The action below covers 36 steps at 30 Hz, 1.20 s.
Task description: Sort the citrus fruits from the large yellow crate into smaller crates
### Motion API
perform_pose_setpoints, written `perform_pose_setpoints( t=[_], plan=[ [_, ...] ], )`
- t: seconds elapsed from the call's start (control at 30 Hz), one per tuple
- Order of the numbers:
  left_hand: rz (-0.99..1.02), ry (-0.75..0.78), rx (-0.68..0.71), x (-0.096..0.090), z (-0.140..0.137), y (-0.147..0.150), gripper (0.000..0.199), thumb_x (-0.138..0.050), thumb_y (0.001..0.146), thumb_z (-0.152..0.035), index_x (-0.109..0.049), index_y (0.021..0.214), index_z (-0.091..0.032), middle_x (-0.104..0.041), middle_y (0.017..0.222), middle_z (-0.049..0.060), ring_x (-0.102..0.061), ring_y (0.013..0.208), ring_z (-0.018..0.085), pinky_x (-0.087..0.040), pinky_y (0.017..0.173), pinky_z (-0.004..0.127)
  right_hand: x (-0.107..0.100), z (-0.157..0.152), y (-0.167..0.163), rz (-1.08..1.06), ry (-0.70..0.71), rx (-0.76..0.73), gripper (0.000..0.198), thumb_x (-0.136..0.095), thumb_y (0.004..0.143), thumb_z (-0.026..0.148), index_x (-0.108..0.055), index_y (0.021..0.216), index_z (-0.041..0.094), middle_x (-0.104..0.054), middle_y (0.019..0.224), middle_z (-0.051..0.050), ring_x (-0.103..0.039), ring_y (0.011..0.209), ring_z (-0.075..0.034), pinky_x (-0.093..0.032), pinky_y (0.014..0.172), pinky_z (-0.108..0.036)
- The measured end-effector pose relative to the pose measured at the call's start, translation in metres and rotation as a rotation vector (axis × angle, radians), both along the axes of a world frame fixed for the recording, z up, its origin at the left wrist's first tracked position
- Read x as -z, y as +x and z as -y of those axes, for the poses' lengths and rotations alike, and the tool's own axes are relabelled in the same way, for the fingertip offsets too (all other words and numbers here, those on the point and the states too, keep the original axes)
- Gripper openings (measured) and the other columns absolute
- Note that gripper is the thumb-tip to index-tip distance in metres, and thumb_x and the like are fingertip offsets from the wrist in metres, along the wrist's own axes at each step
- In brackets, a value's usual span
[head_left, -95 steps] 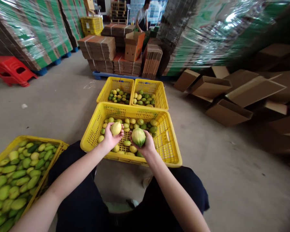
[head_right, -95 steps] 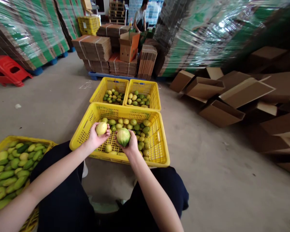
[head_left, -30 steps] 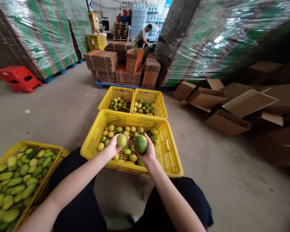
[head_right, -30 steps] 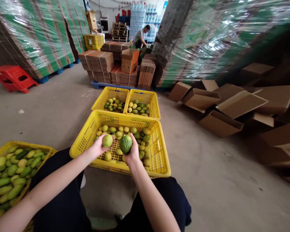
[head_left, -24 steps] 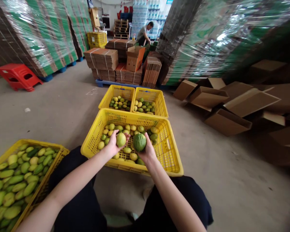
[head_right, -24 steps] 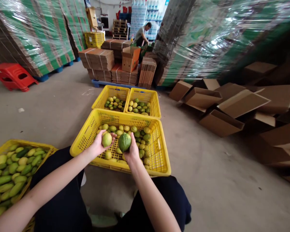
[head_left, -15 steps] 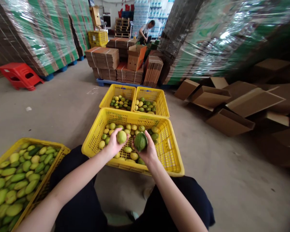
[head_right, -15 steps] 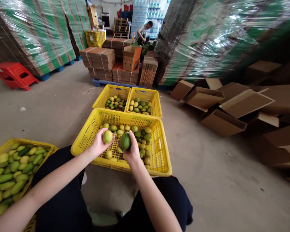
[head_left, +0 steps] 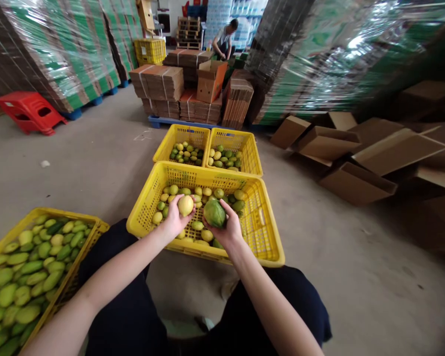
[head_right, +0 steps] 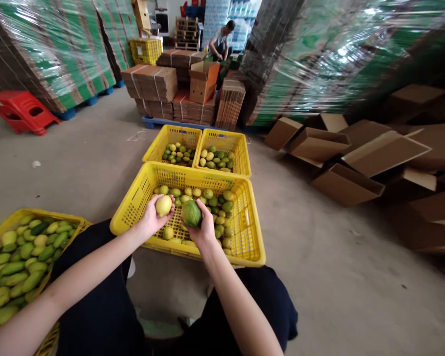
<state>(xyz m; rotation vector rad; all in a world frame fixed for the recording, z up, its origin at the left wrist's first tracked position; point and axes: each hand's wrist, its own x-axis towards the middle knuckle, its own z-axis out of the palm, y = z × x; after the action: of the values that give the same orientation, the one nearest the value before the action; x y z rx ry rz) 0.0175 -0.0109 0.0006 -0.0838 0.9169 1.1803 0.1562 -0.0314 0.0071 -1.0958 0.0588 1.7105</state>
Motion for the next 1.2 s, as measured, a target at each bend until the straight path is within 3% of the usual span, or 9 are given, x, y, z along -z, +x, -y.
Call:
perform_pose_setpoints(
  t=[0.27,0.5,0.63,0.73,0.87,1.0,1.2],
  plan=[
    [-0.028,-0.046,0.071,0.000,0.001,0.001,0.016,-0.052,0.092,-0.023,-0.063,0.088,-0.013,-0.066,0.063,0.004,-0.064,0.050,0.014,-0.055,0.047,0.022,0.003,0.000,0.000,-0.005,-0.033,-0.013,0.017,-0.055,0.091,0.030,-0.065,0.082,0.019,-0.071,0.066,-0.004,-0.068,0.063,-0.020,-0.058,0.061,-0.032],
    [-0.062,-0.045,-0.023,-0.005,0.002,0.002,0.020,-0.050,0.094,-0.030,-0.061,0.087,-0.015,-0.065,0.066,0.003,-0.067,0.056,0.017,-0.062,0.057,0.029,0.031,-0.004,0.004,0.024,-0.035,0.020,0.012,-0.050,0.084,0.024,-0.062,0.080,0.023,-0.070,0.063,-0.001,-0.066,0.055,-0.020,-0.056,0.055,-0.033],
    [-0.082,-0.009,-0.065,-0.003,0.000,0.003,0.008,-0.061,0.089,-0.024,-0.061,0.088,-0.017,-0.065,0.070,0.002,-0.067,0.058,0.015,-0.063,0.061,0.028,0.039,-0.006,0.004,-0.022,0.043,-0.034,0.012,-0.052,0.080,0.021,-0.063,0.084,0.024,-0.069,0.063,-0.002,-0.069,0.061,-0.023,-0.059,0.057,-0.036],
    [-0.071,0.014,-0.074,-0.001,-0.002,0.004,0.009,-0.068,0.087,-0.020,-0.061,0.093,-0.016,-0.067,0.073,0.002,-0.068,0.062,0.014,-0.064,0.065,0.027,0.034,-0.005,0.003,-0.062,0.054,-0.035,0.011,-0.054,0.084,0.025,-0.064,0.087,0.022,-0.071,0.067,-0.004,-0.071,0.066,-0.024,-0.059,0.059,-0.036],
    [-0.051,-0.028,0.065,0.005,-0.003,0.005,0.024,-0.053,0.099,-0.033,-0.064,0.098,-0.012,-0.067,0.072,0.005,-0.067,0.061,0.014,-0.061,0.061,0.026,0.016,0.000,0.001,-0.041,0.027,-0.074,0.016,-0.061,0.088,0.037,-0.064,0.089,0.021,-0.072,0.070,-0.004,-0.070,0.063,-0.021,-0.059,0.057,-0.034],
    [-0.096,-0.023,0.140,0.008,-0.001,0.005,0.032,-0.045,0.102,-0.036,-0.064,0.091,-0.013,-0.067,0.071,0.005,-0.064,0.055,0.013,-0.057,0.056,0.024,0.001,0.003,0.000,0.041,0.021,-0.051,0.009,-0.070,0.083,0.029,-0.064,0.085,0.023,-0.070,0.064,0.002,-0.064,0.053,-0.016,-0.059,0.055,-0.028],
    [-0.122,0.022,0.221,0.000,0.001,0.003,0.040,-0.044,0.101,-0.046,-0.065,0.091,-0.014,-0.066,0.068,0.004,-0.064,0.050,0.015,-0.054,0.047,0.025,0.009,0.000,0.004,-0.012,-0.008,-0.064,0.017,-0.060,0.087,0.033,-0.064,0.077,0.020,-0.069,0.059,-0.003,-0.066,0.053,-0.019,-0.059,0.054,-0.030]
  ],
)
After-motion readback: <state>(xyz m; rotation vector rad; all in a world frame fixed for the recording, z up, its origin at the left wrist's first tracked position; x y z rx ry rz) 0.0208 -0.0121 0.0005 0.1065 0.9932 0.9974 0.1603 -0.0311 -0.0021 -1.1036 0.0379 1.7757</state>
